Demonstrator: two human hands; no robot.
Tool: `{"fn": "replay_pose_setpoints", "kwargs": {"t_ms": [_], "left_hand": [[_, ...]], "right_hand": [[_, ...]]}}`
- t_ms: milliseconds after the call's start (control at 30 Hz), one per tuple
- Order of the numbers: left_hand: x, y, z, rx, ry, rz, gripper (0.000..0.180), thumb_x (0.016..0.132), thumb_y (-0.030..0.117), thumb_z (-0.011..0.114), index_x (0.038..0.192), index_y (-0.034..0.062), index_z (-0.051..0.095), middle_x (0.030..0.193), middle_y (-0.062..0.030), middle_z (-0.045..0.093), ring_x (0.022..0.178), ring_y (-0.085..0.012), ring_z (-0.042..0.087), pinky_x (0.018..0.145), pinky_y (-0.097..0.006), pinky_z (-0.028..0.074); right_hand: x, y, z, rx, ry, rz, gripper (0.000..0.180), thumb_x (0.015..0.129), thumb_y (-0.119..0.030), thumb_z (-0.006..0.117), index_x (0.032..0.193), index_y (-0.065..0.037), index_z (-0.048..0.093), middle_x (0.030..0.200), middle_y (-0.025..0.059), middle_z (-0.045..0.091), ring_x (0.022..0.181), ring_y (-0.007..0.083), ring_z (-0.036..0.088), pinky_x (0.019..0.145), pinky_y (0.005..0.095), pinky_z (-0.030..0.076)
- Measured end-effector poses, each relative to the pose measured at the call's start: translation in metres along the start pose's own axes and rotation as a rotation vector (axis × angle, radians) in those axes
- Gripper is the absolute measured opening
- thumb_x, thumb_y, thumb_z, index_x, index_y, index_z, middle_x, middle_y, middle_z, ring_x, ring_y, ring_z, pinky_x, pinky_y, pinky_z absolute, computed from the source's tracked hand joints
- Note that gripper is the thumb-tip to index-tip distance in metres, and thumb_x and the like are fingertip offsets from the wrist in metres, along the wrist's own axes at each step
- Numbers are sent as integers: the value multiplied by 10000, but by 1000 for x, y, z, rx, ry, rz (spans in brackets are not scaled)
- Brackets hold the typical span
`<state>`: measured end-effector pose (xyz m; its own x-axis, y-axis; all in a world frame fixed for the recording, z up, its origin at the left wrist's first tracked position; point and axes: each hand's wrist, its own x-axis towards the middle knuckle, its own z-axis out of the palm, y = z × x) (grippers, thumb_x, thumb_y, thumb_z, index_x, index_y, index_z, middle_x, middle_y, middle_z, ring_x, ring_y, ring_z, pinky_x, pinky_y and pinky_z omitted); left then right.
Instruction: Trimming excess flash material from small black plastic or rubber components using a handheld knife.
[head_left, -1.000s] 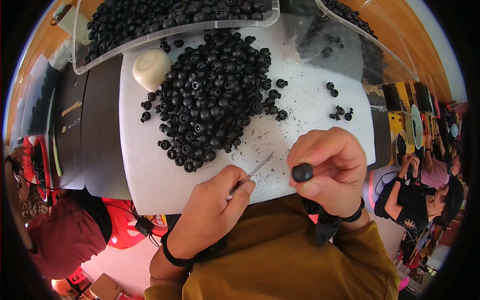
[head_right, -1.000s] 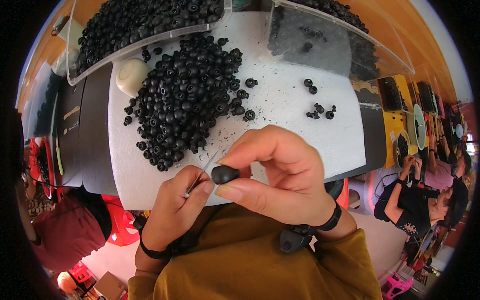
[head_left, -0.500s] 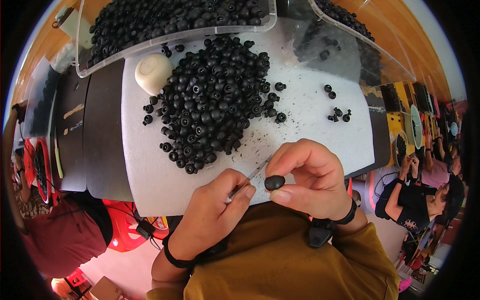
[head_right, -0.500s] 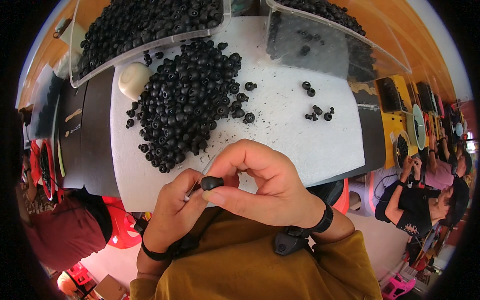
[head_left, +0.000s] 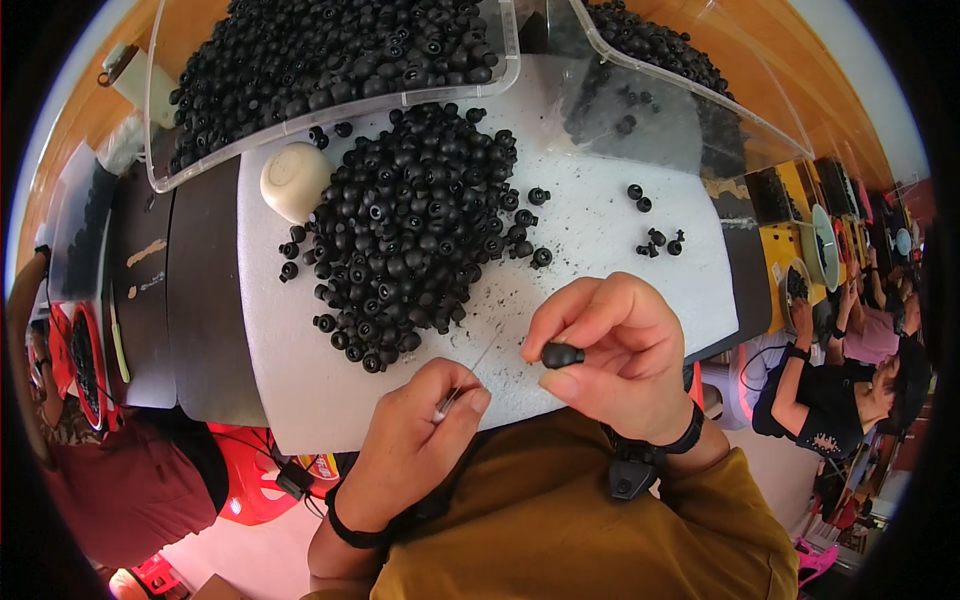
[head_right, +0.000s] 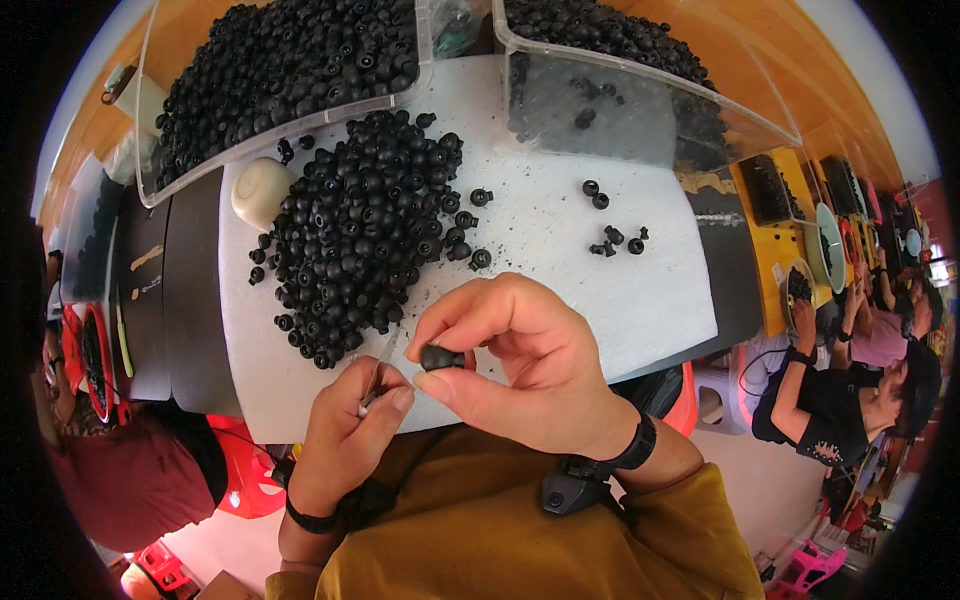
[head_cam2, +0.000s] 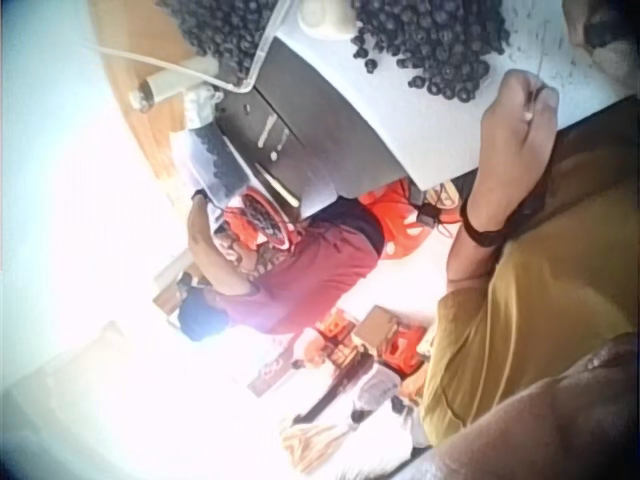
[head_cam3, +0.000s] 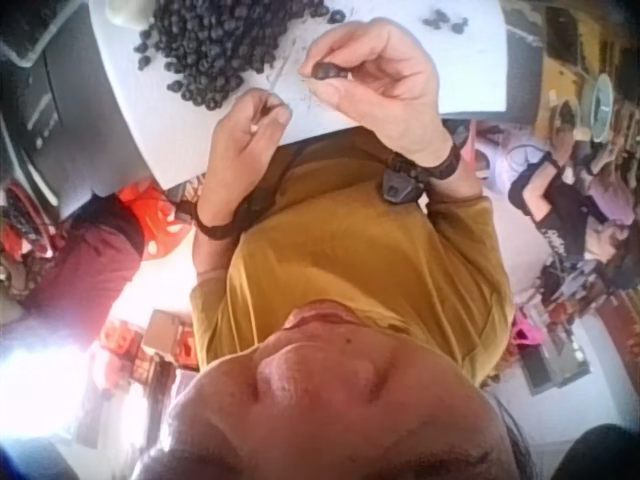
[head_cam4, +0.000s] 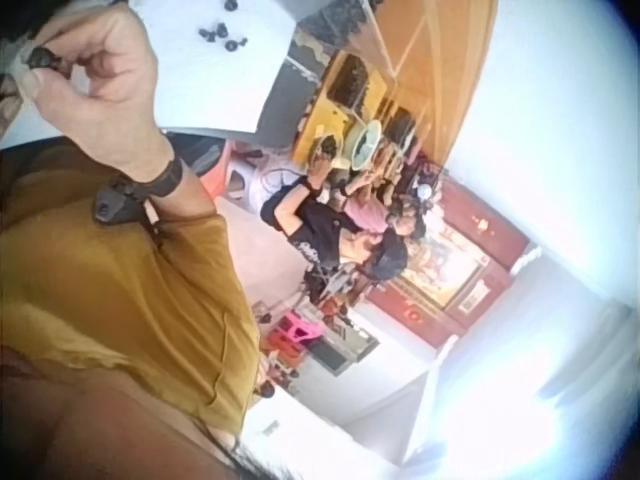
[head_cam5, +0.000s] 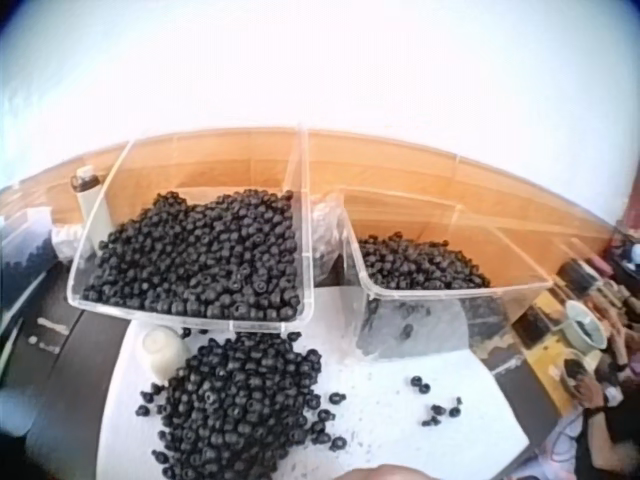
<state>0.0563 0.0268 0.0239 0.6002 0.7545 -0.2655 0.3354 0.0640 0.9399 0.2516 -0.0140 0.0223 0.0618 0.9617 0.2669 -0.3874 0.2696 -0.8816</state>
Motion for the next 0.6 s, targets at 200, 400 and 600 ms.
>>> {"fn": "replay_pose_setpoints", "kwargs": {"t_ms": [200,400,600], "left_hand": [[-1,-2,1,-27,5,-6,122,880,103,571,894,-15,547,733,-85,587,674,-102,532,630,-243,448],[-1,-3,2,-30,3,3,118,876,93,568,887,-21,538,745,-86,587,690,-102,536,644,-249,452],[-1,-4,2,-4,8,31,126,875,99,570,880,-21,532,748,-83,589,694,-104,535,644,-250,452]], "right_hand": [[21,-16,-13,-84,128,5,209,814,41,656,973,-22,537,1034,104,602,858,87,550,738,216,448],[55,-41,-35,-253,379,-147,204,820,-23,678,995,-22,574,864,4,598,737,39,524,648,176,429],[94,-72,-59,-554,564,-440,207,834,-71,670,1025,-29,602,805,-16,597,676,23,503,586,159,393]]}}
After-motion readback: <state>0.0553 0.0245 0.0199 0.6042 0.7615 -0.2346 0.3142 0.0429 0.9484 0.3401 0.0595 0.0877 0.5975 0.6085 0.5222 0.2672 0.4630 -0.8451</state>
